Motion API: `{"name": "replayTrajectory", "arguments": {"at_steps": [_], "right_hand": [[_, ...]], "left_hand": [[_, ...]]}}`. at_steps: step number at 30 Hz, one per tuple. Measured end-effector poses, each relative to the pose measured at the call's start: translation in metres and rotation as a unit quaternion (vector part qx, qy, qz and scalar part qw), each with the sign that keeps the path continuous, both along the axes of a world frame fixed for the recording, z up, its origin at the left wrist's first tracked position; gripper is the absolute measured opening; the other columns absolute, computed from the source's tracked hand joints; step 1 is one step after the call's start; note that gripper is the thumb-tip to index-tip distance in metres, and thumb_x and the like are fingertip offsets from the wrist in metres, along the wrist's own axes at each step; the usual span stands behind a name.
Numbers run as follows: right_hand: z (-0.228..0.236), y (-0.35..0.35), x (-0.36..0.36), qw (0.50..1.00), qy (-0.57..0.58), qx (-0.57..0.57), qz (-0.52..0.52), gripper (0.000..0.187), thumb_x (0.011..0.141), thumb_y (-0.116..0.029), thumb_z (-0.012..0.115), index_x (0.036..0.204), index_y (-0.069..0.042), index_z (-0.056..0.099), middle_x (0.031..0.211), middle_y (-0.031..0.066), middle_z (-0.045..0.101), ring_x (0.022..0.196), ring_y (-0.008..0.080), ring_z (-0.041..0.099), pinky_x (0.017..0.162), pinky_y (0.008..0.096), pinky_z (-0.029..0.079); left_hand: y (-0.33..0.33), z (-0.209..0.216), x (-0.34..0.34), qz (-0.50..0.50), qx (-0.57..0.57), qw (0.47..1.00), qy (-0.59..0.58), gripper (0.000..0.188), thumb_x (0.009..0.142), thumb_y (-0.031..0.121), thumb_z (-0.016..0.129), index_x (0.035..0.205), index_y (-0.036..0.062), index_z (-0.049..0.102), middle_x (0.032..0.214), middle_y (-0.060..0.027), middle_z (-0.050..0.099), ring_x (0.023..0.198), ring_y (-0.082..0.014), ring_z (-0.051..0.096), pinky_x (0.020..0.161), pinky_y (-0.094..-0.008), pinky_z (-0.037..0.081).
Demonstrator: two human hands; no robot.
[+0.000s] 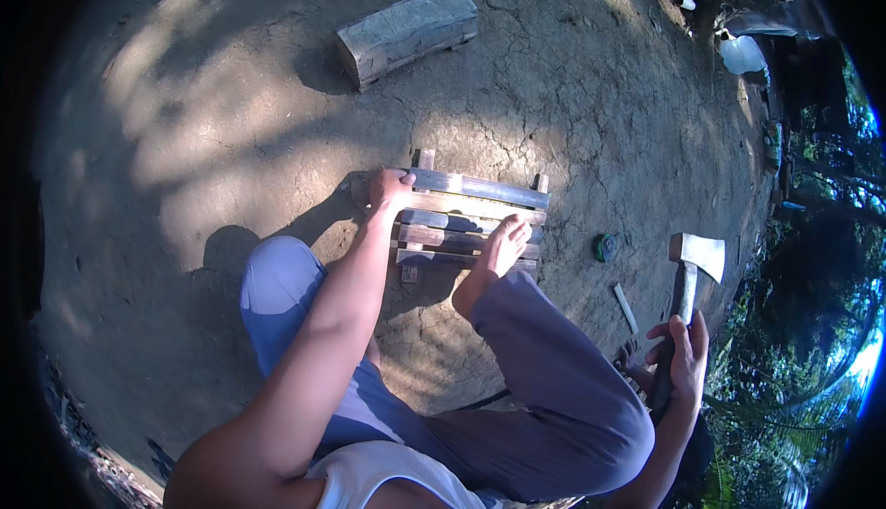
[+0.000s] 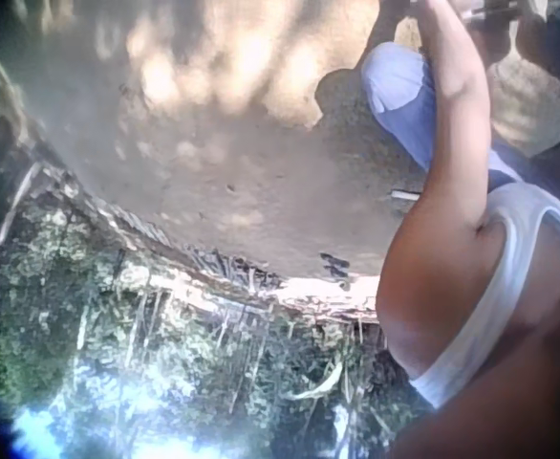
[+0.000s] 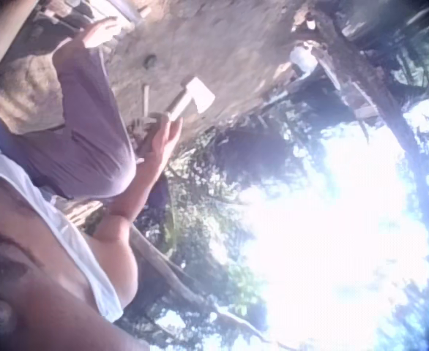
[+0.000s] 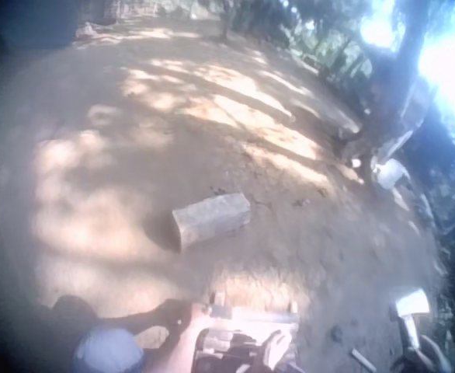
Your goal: The person arranges bamboo slats on two support pieces, uses a measuring tape to check the width, and uses a cleaver to trim the slats and cut notch markings.
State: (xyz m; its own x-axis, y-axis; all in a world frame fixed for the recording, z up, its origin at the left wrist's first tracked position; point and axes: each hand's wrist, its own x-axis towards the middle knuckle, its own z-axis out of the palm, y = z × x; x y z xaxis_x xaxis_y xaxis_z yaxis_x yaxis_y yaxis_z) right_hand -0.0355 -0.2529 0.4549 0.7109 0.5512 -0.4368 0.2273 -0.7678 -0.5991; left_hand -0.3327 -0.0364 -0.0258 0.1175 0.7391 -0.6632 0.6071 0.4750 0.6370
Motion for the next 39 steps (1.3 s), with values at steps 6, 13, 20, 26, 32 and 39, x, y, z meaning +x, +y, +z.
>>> {"name": "replayTrajectory", "arguments": {"at_steps": [6, 13, 20, 26, 32, 39], "right_hand": [[0.041, 0.108, -0.035, 0.992, -0.062, 0.07, 0.09, 0.037, 0.1, -0.03, 0.068, 0.122, -0.002, 0.059, 0.067, 0.0036, 0.06, 0.046, 0.0083, 0.053, 0.042, 0.021, 0.043], [-0.047, 0.211, -0.138, 0.978, 0.169, 0.101, 0.07, 0.024, 0.101, -0.014, 0.066, 0.117, 0.0, 0.056, 0.086, 0.0082, 0.069, 0.066, 0.0149, 0.07, 0.063, 0.026, 0.059], [-0.282, 0.155, -0.175, 0.921, -0.197, -0.01, 0.337, 0.056, 0.093, -0.018, 0.07, 0.137, 0.006, 0.046, 0.114, 0.0342, 0.067, 0.102, 0.0473, 0.069, 0.093, 0.0518, 0.054], [-0.31, 0.147, -0.177, 0.943, -0.067, -0.167, 0.282, 0.05, 0.097, -0.026, 0.062, 0.133, 0.002, 0.043, 0.093, 0.0335, 0.071, 0.09, 0.0494, 0.071, 0.083, 0.0561, 0.056], [-0.282, 0.163, -0.178, 0.951, -0.09, -0.097, 0.279, 0.055, 0.091, -0.023, 0.07, 0.133, 0.005, 0.047, 0.125, 0.0427, 0.057, 0.112, 0.0574, 0.061, 0.104, 0.0589, 0.044], [-0.31, 0.154, -0.177, 0.941, -0.074, -0.111, 0.312, 0.045, 0.096, -0.022, 0.064, 0.127, 0.003, 0.045, 0.087, 0.0321, 0.071, 0.081, 0.0488, 0.071, 0.076, 0.0547, 0.058]], "left_hand": [[-0.005, 0.01, -0.001, 0.0, 0.024, 1.0, 0.01, 0.032, 0.098, 0.033, 0.065, 0.095, 0.0036, 0.077, 0.095, -0.0256, 0.073, 0.093, -0.0452, 0.07, 0.08, -0.0501, 0.053], [-0.004, 0.023, -0.008, -0.018, -0.01, 1.0, 0.01, 0.034, 0.099, 0.034, 0.063, 0.091, 0.004, 0.075, 0.094, -0.025, 0.072, 0.092, -0.0447, 0.071, 0.079, -0.0513, 0.052], [-0.017, -0.01, -0.01, 0.044, 0.084, 0.995, -0.042, 0.021, 0.092, 0.025, 0.072, 0.096, 0.0046, 0.076, 0.092, -0.0234, 0.073, 0.09, -0.0406, 0.071, 0.078, -0.0472, 0.055], [-0.005, 0.02, -0.012, -0.004, 0.021, 1.0, -0.017, 0.022, 0.093, 0.026, 0.07, 0.097, 0.006, 0.079, 0.09, -0.0233, 0.073, 0.088, -0.0415, 0.072, 0.078, -0.0468, 0.056], [-0.011, 0.014, -0.008, 0.037, 0.016, 0.999, -0.004, 0.025, 0.091, 0.028, 0.073, 0.1, 0.0053, 0.078, 0.093, -0.023, 0.074, 0.09, -0.04, 0.073, 0.08, -0.0459, 0.057], [-0.012, 0.006, -0.015, 0.013, 0.042, 0.999, -0.021, 0.024, 0.091, 0.028, 0.072, 0.103, 0.0082, 0.079, 0.093, -0.0212, 0.074, 0.089, -0.0378, 0.074, 0.08, -0.0436, 0.057]]}}
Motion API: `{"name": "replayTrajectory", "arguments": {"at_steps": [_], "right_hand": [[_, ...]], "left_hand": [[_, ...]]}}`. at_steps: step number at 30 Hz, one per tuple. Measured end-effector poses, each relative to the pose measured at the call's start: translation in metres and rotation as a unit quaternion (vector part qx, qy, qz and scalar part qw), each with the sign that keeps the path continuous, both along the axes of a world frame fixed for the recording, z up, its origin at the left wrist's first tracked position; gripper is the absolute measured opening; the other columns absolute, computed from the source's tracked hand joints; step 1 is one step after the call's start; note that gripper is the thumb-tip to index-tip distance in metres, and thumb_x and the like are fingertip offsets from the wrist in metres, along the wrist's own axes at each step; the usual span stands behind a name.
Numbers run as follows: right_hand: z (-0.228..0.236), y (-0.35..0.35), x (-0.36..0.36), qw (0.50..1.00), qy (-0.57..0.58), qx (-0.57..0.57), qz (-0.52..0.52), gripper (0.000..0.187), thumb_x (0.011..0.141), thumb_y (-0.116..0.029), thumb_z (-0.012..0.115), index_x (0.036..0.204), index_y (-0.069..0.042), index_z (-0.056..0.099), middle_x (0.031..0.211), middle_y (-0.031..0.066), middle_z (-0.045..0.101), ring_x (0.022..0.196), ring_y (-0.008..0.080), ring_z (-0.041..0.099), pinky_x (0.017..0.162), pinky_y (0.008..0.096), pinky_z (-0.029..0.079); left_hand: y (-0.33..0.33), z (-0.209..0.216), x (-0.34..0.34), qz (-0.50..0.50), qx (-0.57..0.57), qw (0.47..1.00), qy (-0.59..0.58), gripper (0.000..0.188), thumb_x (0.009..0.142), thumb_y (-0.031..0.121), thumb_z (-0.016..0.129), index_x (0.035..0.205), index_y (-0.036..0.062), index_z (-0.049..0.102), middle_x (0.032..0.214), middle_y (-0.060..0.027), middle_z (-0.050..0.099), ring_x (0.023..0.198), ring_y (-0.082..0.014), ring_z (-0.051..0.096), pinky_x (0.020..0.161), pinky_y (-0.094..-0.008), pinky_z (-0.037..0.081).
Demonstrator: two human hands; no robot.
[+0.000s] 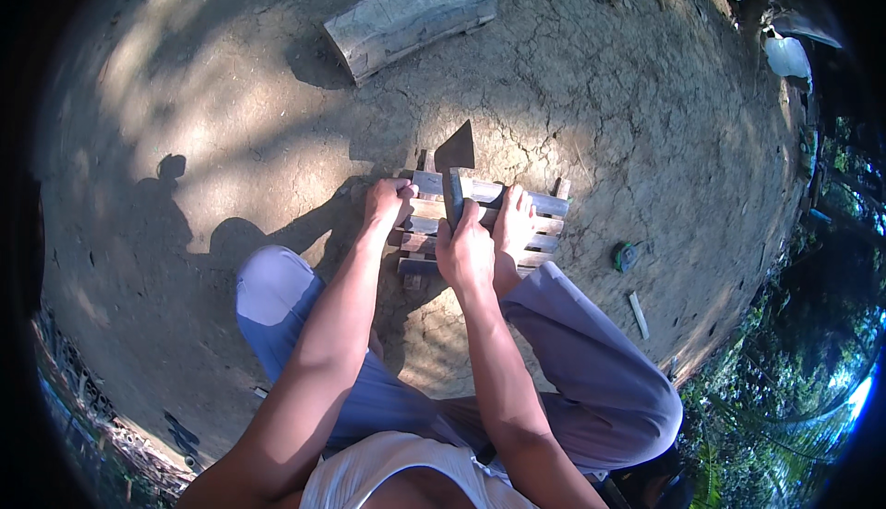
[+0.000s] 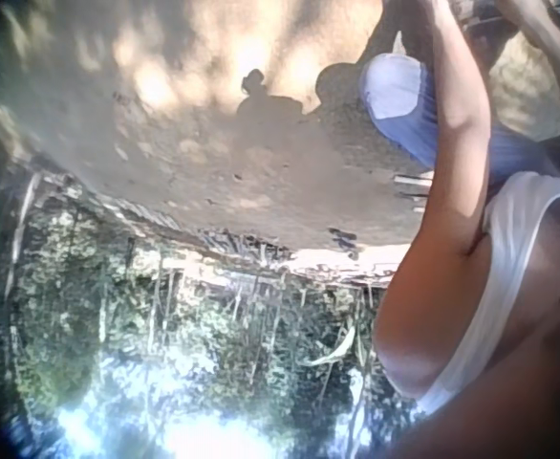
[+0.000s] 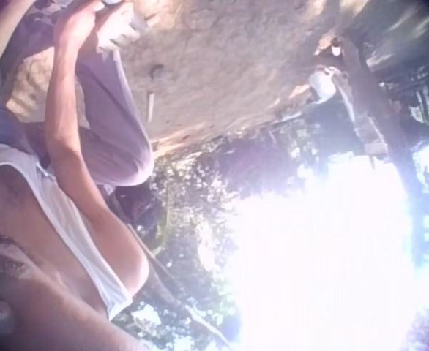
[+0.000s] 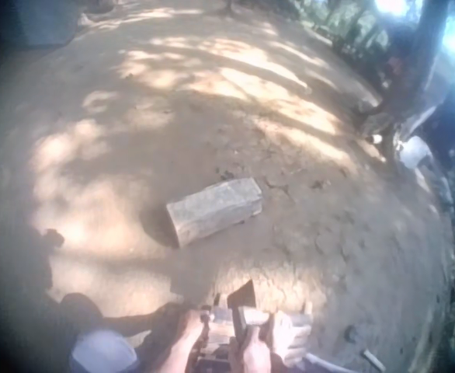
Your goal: The person arranges bamboo slats on two support pieces, uses a measuring tape to check the width, and uses a cleaver to trim the slats and cut notch markings.
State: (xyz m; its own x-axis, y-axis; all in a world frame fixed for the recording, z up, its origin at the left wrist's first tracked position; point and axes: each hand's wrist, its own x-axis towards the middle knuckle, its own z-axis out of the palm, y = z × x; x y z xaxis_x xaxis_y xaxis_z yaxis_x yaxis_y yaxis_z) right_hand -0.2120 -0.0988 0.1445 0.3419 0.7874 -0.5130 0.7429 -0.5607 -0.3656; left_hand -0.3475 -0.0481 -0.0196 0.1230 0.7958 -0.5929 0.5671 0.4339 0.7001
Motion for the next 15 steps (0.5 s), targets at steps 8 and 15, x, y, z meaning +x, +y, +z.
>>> {"name": "replayTrajectory", "arguments": {"at_steps": [8, 15], "right_hand": [[-0.006, -0.002, 0.004, 0.999, -0.01, -0.026, -0.025, 0.047, 0.094, -0.025, 0.064, 0.128, 0.003, 0.046, 0.091, 0.0345, 0.07, 0.089, 0.0501, 0.071, 0.083, 0.0572, 0.057], [-0.015, -0.014, 0.014, 0.999, -0.046, 0.013, 0.009, 0.053, 0.087, -0.035, 0.073, 0.121, 0.003, 0.062, 0.155, 0.0449, 0.024, 0.143, 0.059, 0.026, 0.118, 0.0632, 0.019]], "left_hand": [[0.004, 0.008, 0.001, -0.023, 0.012, 1.0, 0.005, 0.019, 0.09, 0.025, 0.07, 0.095, 0.009, 0.079, 0.09, -0.0203, 0.073, 0.087, -0.0375, 0.073, 0.077, -0.0441, 0.057], [0.001, 0.007, 0.001, -0.038, 0.071, 0.997, 0.022, 0.016, 0.089, 0.015, 0.066, 0.094, 0.0077, 0.078, 0.091, -0.021, 0.073, 0.087, -0.039, 0.072, 0.076, -0.045, 0.057]]}}
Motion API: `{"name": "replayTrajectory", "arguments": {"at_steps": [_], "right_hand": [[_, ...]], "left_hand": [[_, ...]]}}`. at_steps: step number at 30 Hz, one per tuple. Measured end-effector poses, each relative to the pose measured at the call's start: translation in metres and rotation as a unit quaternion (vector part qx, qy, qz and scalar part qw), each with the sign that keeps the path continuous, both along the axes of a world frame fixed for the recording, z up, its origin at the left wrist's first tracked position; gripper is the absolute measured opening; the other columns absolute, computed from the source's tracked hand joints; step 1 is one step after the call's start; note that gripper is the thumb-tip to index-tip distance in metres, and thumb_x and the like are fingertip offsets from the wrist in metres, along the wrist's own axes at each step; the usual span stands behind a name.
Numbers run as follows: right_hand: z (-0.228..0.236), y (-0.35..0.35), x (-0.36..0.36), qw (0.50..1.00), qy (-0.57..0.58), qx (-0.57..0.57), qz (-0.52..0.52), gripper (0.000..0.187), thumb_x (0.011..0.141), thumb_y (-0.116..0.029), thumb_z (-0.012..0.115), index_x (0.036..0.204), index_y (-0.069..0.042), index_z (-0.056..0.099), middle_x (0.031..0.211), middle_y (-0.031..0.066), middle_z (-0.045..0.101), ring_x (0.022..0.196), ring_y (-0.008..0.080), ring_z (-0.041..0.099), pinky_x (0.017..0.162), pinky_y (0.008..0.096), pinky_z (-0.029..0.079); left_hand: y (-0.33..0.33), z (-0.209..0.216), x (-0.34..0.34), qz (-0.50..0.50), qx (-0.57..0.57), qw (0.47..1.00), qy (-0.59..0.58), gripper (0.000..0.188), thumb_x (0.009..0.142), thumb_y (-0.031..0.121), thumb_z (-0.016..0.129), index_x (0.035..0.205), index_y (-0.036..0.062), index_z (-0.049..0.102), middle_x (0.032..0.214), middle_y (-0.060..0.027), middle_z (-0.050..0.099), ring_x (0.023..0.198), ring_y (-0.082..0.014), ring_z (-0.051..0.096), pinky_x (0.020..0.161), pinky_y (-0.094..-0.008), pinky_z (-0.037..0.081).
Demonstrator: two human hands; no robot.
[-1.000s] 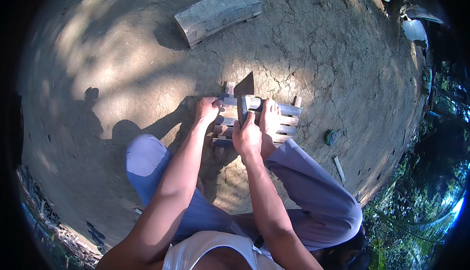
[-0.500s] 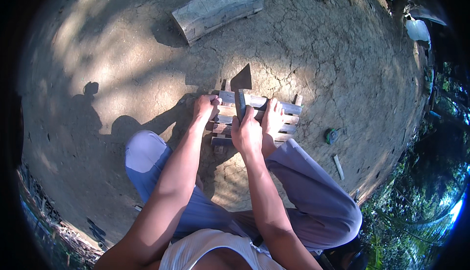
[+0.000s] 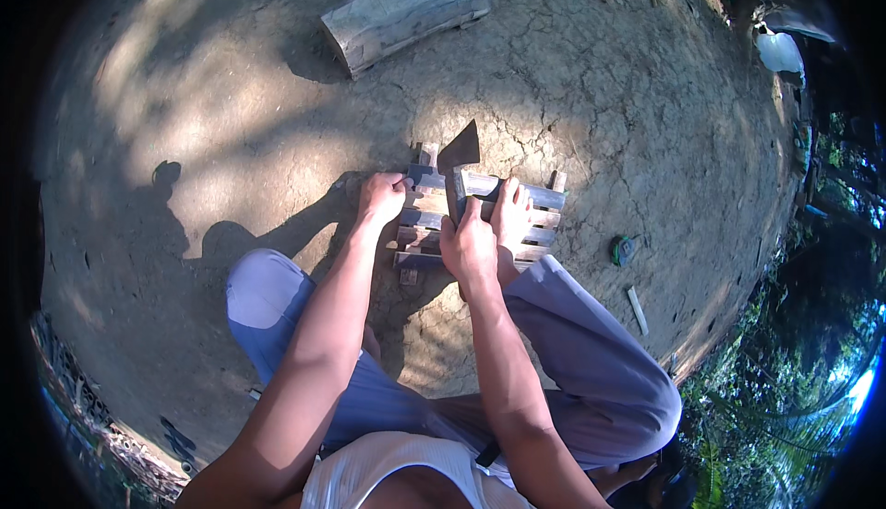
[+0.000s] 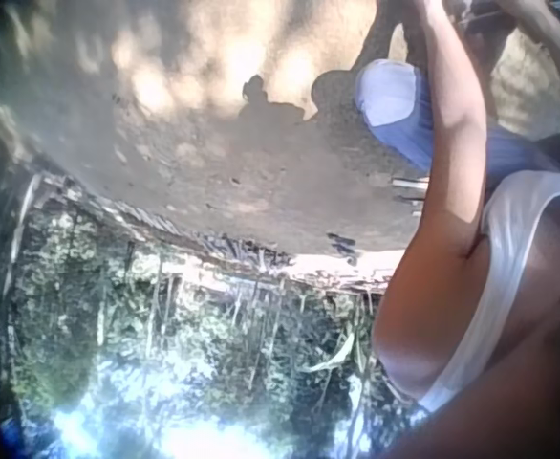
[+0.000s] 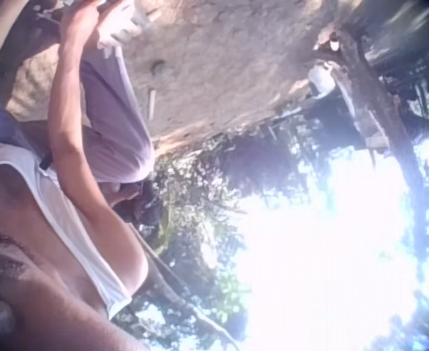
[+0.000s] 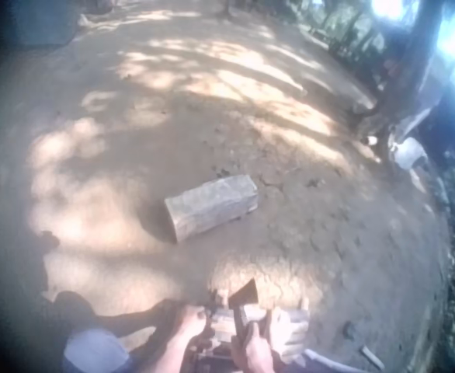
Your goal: The person arranges bamboo slats on two support pieces, uses a measuring tape to check the width, and uses a cleaver to trim the slats and cut notch markings.
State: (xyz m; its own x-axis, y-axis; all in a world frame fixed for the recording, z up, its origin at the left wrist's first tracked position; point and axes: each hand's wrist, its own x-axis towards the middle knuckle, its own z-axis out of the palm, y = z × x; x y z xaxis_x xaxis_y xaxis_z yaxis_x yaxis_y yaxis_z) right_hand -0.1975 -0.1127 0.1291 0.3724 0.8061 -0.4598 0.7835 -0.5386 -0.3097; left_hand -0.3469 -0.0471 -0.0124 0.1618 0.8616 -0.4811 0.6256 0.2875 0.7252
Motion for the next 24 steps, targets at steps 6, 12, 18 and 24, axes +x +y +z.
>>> {"name": "replayTrajectory", "arguments": {"at_steps": [6, 12, 18, 24], "right_hand": [[0.002, 0.01, 0.007, 0.992, 0.068, -0.103, -0.038, 0.053, 0.087, -0.038, 0.073, 0.12, 0.002, 0.062, 0.149, 0.0379, 0.036, 0.139, 0.0531, 0.034, 0.113, 0.0611, 0.028], [0.013, 0.033, 0.012, 0.995, -0.062, -0.041, 0.073, 0.054, 0.082, -0.042, 0.075, 0.118, -0.004, 0.064, 0.116, 0.0244, 0.052, 0.117, 0.043, 0.047, 0.1, 0.0548, 0.039], [0.05, 0.096, 0.038, 0.95, 0.185, -0.25, -0.02, 0.03, 0.096, -0.022, 0.065, 0.112, 0.002, 0.057, 0.067, 0.0083, 0.062, 0.045, 0.0183, 0.06, 0.042, 0.0346, 0.049], [0.023, 0.068, 0.045, 0.969, 0.071, -0.214, 0.097, 0.042, 0.092, -0.033, 0.064, 0.119, -0.001, 0.059, 0.087, 0.0247, 0.067, 0.087, 0.0353, 0.064, 0.079, 0.0509, 0.049]], "left_hand": [[0.007, 0.001, -0.001, -0.029, -0.032, 0.999, 0.013, 0.017, 0.09, 0.018, 0.064, 0.093, 0.0098, 0.079, 0.091, -0.0201, 0.073, 0.087, -0.0394, 0.072, 0.076, -0.0454, 0.057], [0.007, 0.0, 0.003, -0.038, -0.074, 0.995, 0.053, 0.017, 0.089, 0.024, 0.07, 0.095, 0.0124, 0.08, 0.092, -0.02, 0.074, 0.087, -0.0409, 0.072, 0.078, -0.046, 0.057], [0.001, -0.004, 0.001, 0.012, -0.066, 0.998, 0.011, 0.019, 0.092, 0.027, 0.071, 0.096, 0.009, 0.078, 0.091, -0.0209, 0.072, 0.087, -0.0396, 0.071, 0.078, -0.0461, 0.053], [0.003, -0.007, 0.005, -0.013, -0.076, 0.997, 0.017, 0.023, 0.091, 0.029, 0.07, 0.096, 0.0081, 0.078, 0.093, -0.0215, 0.073, 0.088, -0.0424, 0.071, 0.079, -0.047, 0.055]]}}
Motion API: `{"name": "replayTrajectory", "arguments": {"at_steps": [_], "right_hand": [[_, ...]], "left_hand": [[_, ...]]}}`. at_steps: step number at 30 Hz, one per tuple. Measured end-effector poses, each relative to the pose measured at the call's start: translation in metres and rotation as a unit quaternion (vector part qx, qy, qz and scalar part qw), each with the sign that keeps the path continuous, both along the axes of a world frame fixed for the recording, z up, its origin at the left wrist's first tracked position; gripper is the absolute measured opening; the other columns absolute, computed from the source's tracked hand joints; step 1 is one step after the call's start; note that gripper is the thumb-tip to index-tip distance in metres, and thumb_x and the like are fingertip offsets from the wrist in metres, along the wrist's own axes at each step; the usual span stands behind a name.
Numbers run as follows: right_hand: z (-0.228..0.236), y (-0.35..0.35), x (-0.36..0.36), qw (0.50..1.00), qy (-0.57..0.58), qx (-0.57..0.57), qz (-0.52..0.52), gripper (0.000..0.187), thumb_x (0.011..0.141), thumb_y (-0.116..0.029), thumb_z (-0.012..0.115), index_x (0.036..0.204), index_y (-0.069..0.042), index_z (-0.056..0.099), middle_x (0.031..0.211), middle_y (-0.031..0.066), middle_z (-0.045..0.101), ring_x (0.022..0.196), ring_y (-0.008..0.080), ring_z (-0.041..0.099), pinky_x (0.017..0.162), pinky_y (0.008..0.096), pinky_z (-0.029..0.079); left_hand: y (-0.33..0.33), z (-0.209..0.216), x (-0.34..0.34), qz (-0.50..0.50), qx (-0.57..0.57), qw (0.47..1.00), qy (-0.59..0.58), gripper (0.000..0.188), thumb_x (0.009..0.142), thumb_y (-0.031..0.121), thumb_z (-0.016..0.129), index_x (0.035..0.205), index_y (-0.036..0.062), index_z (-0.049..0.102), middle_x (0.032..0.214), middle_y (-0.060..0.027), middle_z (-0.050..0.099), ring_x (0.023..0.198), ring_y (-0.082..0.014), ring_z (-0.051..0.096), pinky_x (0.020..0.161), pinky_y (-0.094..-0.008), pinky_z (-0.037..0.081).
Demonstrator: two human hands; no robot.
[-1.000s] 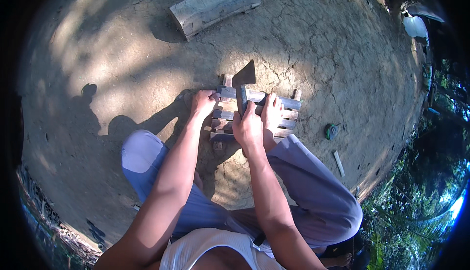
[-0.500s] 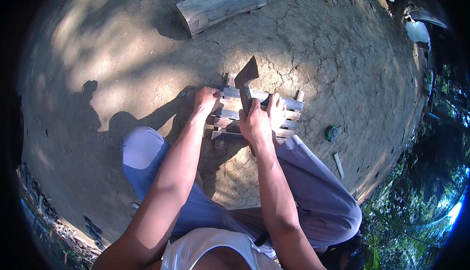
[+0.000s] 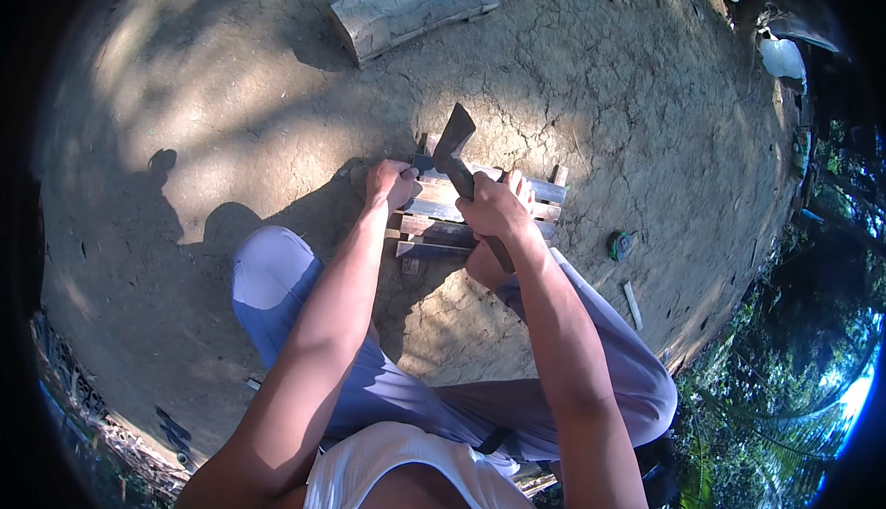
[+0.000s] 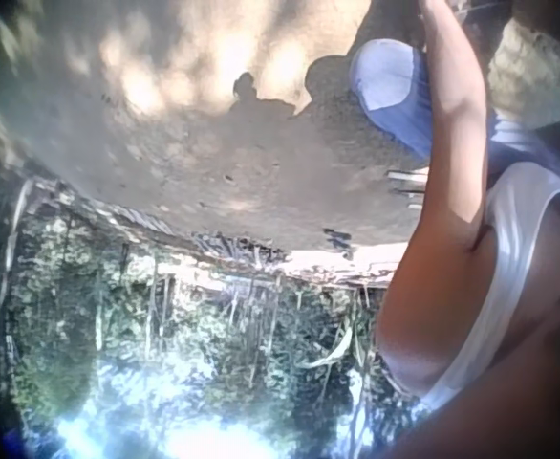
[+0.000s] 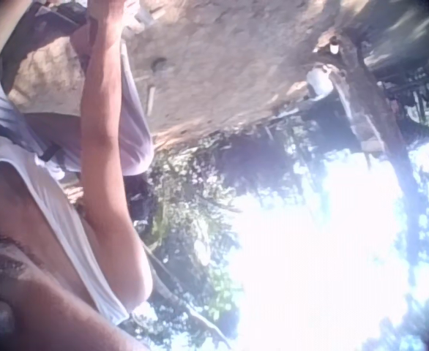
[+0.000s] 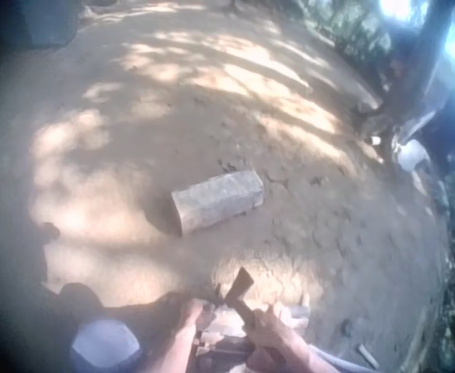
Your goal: The person arranges bamboo slats on two support pieces, uses a measuring tape to check the width, and uses a cleaver to trim the slats and cut notch markings.
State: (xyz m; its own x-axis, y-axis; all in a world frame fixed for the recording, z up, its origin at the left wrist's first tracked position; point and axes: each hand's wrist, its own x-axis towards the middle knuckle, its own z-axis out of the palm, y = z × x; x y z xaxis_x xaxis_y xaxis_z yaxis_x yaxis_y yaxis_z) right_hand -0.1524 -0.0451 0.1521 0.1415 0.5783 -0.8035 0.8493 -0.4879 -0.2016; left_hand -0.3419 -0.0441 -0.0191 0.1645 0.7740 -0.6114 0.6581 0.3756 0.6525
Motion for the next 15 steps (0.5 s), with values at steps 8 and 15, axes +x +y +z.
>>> {"name": "replayTrajectory", "arguments": {"at_steps": [8, 15], "right_hand": [[-0.002, -0.045, -0.048, 0.912, -0.171, 0.364, 0.085, 0.047, 0.092, -0.029, 0.067, 0.127, -0.002, 0.05, 0.104, 0.0339, 0.066, 0.107, 0.0517, 0.061, 0.095, 0.061, 0.045], [-0.004, -0.048, -0.053, 0.968, -0.063, 0.23, -0.078, 0.055, 0.089, -0.023, 0.071, 0.131, 0.007, 0.054, 0.147, 0.0413, 0.037, 0.138, 0.0563, 0.035, 0.116, 0.0611, 0.026]], "left_hand": [[-0.009, -0.004, 0.001, 0.097, 0.01, 0.995, -0.005, 0.02, 0.094, 0.026, 0.065, 0.097, 0.0115, 0.079, 0.098, -0.0214, 0.074, 0.095, -0.0431, 0.071, 0.085, -0.0496, 0.056], [0.001, -0.003, 0.003, 0.046, -0.066, 0.996, 0.023, 0.019, 0.093, 0.024, 0.07, 0.104, 0.0136, 0.08, 0.105, -0.0208, 0.075, 0.102, -0.0383, 0.073, 0.087, -0.0463, 0.057]]}}
